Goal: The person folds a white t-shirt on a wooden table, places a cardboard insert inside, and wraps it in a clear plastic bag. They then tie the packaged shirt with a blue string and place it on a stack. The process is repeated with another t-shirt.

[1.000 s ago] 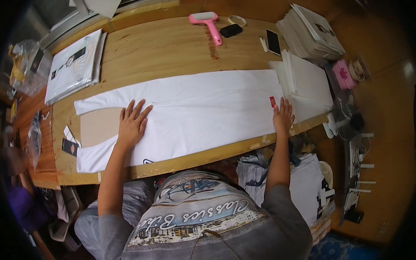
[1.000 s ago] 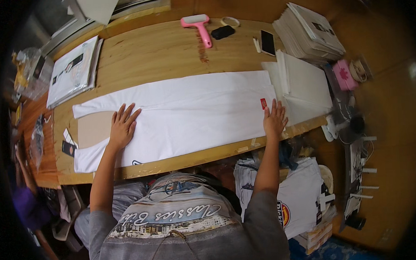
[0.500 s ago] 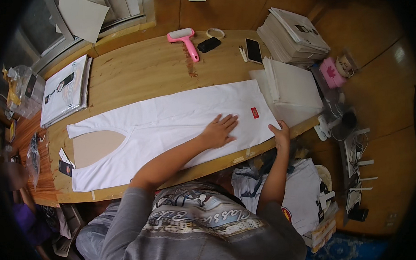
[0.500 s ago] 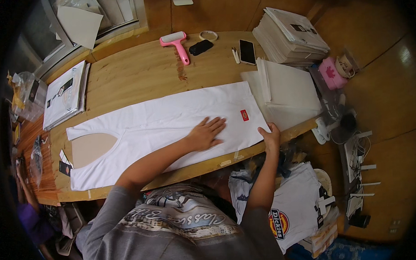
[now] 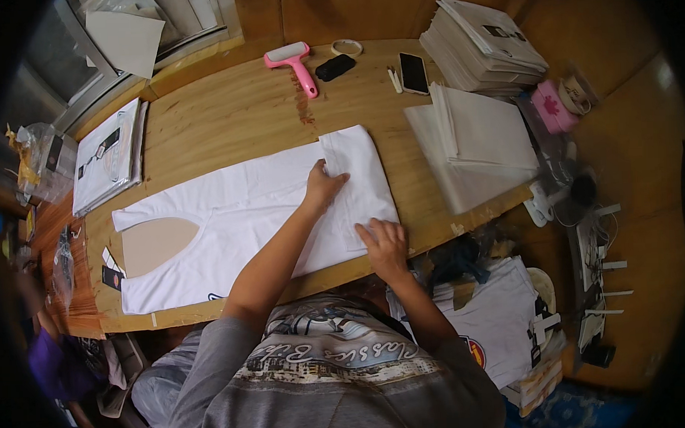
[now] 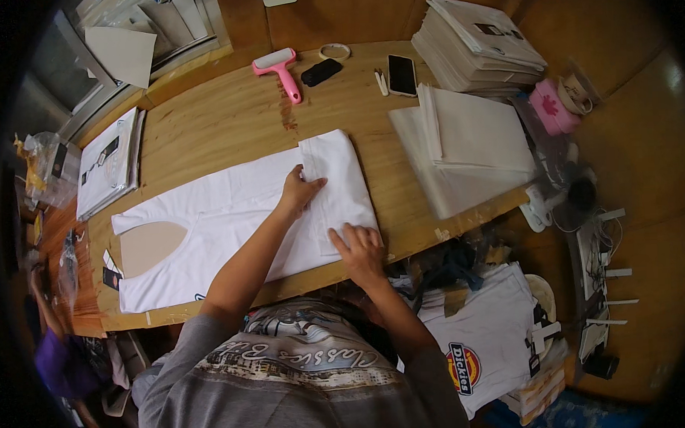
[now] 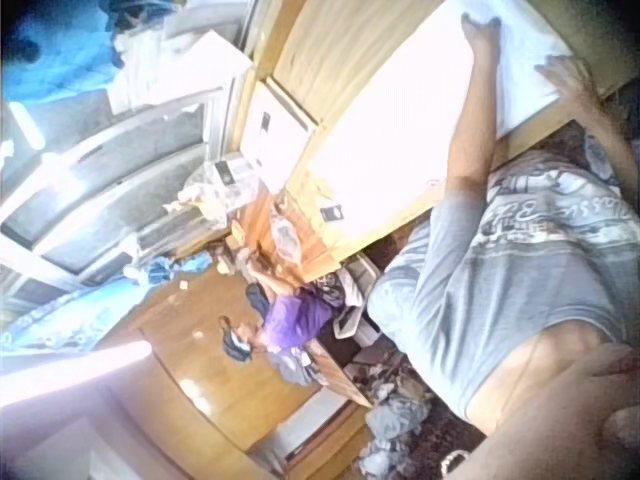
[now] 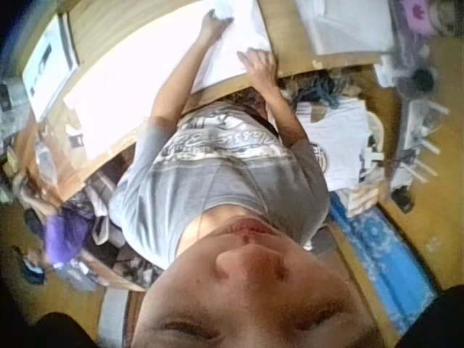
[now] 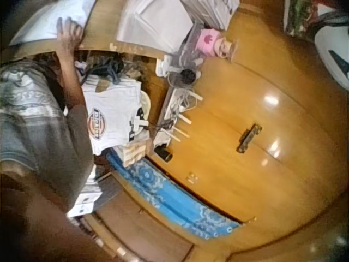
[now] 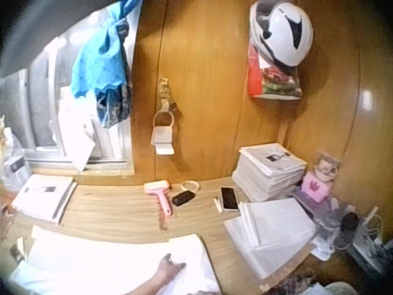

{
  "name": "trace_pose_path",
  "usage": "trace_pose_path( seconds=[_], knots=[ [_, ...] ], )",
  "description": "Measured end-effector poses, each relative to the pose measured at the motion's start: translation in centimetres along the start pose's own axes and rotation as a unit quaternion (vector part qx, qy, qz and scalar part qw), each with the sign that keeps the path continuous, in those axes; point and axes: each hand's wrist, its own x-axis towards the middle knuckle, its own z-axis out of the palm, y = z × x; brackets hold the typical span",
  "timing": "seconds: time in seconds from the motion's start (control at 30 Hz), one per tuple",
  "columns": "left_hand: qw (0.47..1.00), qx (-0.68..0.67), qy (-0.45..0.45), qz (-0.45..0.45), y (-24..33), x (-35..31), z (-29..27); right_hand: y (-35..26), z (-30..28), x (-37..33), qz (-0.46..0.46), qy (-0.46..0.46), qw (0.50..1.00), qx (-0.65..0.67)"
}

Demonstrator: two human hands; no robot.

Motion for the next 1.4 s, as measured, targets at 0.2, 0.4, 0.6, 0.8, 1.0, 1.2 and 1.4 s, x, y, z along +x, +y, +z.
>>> trace_pose_path(
  seconds=[0.2, 0.4, 0.6, 0.8, 1.0, 1.2, 1.4],
  knots=[
    [0.971, 0.195, 0.057, 0.122, 3.8, -5.2, 0.4, 3.0, 0.9, -5.0, 0.191, 0.029, 0.979, 0.059],
    [0.946, 0.226, 0.069, 0.223, 3.6, -5.4, 0.7, 5.2, -3.5, -2.0, 0.118, -0.139, 0.974, 0.132],
    [0.801, 0.49, 0.143, 0.313, 4.2, -6.6, 2.3, 15.6, 0.1, 6.4, 0.272, -0.077, 0.885, 0.369],
    [0.763, 0.546, -0.048, 0.342, 1.3, -6.9, 4.9, 17.5, 6.1, 18.6, 0.172, -0.293, 0.777, 0.53],
    [0.744, 0.58, -0.064, 0.327, 1.8, -6.8, 5.2, 19.7, 11.5, 21.6, 0.09, -0.452, 0.758, 0.462],
    [0.756, 0.566, -0.07, 0.322, 1.5, -6.9, 5.0, 16.3, 9.6, 20.6, 0.169, -0.156, 0.936, 0.265],
    [0.758, 0.583, -0.053, 0.287, 0.4, -8.6, 6.8, 9.6, 9.1, 13.9, -0.241, -0.253, 0.927, 0.138]
  ],
)
